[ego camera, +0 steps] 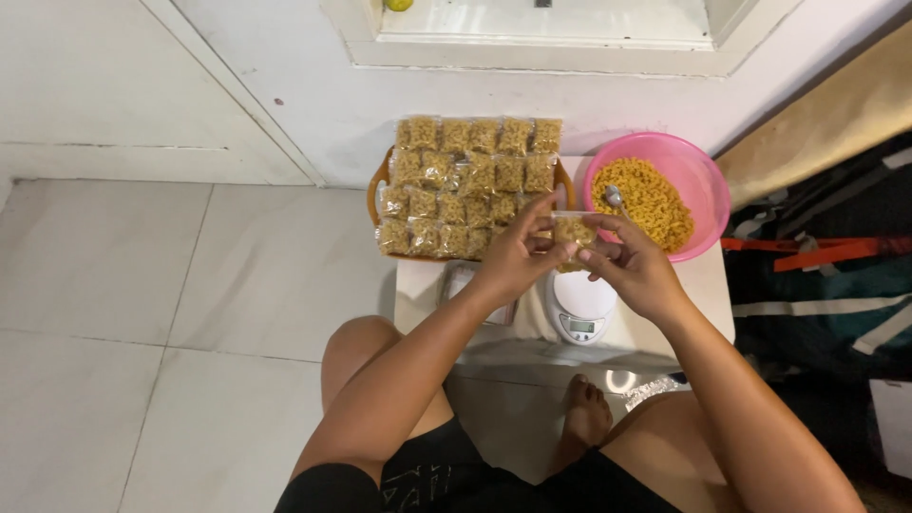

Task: Packing macaroni into small plastic bags and weighing them on a digital scale for consistent portioning.

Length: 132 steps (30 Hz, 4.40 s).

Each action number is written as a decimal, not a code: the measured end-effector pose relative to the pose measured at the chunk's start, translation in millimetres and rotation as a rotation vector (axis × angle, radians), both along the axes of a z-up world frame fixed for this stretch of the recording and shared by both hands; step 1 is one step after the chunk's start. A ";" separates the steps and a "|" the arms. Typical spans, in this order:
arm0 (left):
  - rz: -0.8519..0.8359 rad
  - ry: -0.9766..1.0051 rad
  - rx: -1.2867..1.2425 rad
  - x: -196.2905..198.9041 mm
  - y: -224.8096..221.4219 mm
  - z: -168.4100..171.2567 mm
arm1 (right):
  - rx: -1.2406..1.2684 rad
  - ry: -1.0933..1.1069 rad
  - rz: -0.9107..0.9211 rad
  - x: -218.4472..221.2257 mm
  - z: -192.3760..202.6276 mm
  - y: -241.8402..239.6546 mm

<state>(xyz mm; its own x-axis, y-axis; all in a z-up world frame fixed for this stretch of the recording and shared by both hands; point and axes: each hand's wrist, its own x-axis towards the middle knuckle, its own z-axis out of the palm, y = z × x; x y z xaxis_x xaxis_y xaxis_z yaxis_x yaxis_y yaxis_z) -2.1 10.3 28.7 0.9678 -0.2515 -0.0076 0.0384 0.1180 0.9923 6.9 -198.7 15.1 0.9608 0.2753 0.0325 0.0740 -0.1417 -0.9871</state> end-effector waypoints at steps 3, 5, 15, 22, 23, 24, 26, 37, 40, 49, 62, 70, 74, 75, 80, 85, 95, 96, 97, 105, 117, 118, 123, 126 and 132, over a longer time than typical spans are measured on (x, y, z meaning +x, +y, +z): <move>0.038 -0.034 -0.157 7.4 -6.1 -38.1 | 0.055 0.030 -0.007 2.3 -5.4 -2.0; 0.038 -0.034 -0.131 11.4 0.6 -35.7 | 0.044 0.005 -0.006 0.5 0.3 2.6; 0.310 -0.121 0.242 102.7 116.4 7.6 | -0.478 -0.031 -0.034 4.6 31.4 3.9; 0.317 0.041 0.511 127.3 141.3 -64.3 | -0.506 -0.013 0.088 8.3 28.3 2.9; 0.298 0.091 0.548 135.0 144.8 -85.6 | -0.513 -0.001 0.103 6.9 29.8 3.3; 0.279 0.142 0.585 142.9 148.4 -107.2 | -0.520 0.011 0.118 5.8 30.9 3.9; 0.266 0.161 0.608 137.8 143.8 -98.5 | -0.526 0.039 0.121 8.4 30.4 3.1; 0.236 0.191 0.679 148.4 137.2 -110.5 | -0.556 0.101 0.143 15.2 25.0 4.8; 0.252 0.106 0.747 150.3 134.1 -116.8 | -0.554 0.100 0.140 15.3 24.6 5.0; 0.296 -0.290 0.998 142.0 119.5 -94.1 | -0.563 0.074 0.139 11.9 28.5 4.6; -0.080 -0.644 1.515 151.1 108.7 -132.5 | -0.552 0.020 0.140 12.2 21.5 -1.7; -0.044 -0.727 1.541 171.2 113.4 -176.1 | -0.547 0.005 0.121 12.2 18.9 -3.5; -0.046 -0.690 1.389 159.2 104.9 -146.7 | -0.552 0.005 0.128 12.1 19.7 -3.8; -0.043 -0.649 1.366 153.4 102.3 -132.4 | -0.549 0.008 0.131 12.7 18.7 -4.0; -0.160 -0.586 1.440 137.2 87.3 -90.0 | -0.562 0.013 0.137 14.3 19.9 -1.3; -0.166 -0.652 1.602 144.4 85.0 -119.3 | -0.569 0.023 0.147 14.8 20.3 -0.8; -0.101 -0.666 1.348 157.8 101.6 -168.9 | -0.580 0.044 0.134 14.0 23.8 -3.3; -0.110 -0.642 1.313 151.2 101.8 -162.7 | -0.583 0.041 0.130 14.2 22.9 -3.7; -0.109 -0.642 1.313 150.6 99.2 -154.7 | -0.583 0.040 0.131 13.9 23.2 -3.7; -0.054 -0.436 1.184 130.2 106.2 -68.5 | -0.590 0.036 0.143 14.1 16.6 -10.6; 0.101 -0.209 1.230 141.6 156.5 -123.0 | -0.570 -0.011 0.086 18.7 7.6 -20.4; 0.101 -0.206 1.228 140.9 154.2 -118.8 | -0.572 -0.010 0.088 21.2 6.0 -23.2; 0.062 -0.364 1.228 126.8 149.2 -109.5 | -0.623 0.007 0.039 15.0 23.3 -24.4; -0.186 -0.291 1.119 104.8 135.4 -80.6 | -0.816 0.181 0.045 16.2 40.2 -23.2; -0.684 0.045 1.420 54.8 90.0 -54.9 | -0.832 0.133 0.027 12.9 19.9 -51.3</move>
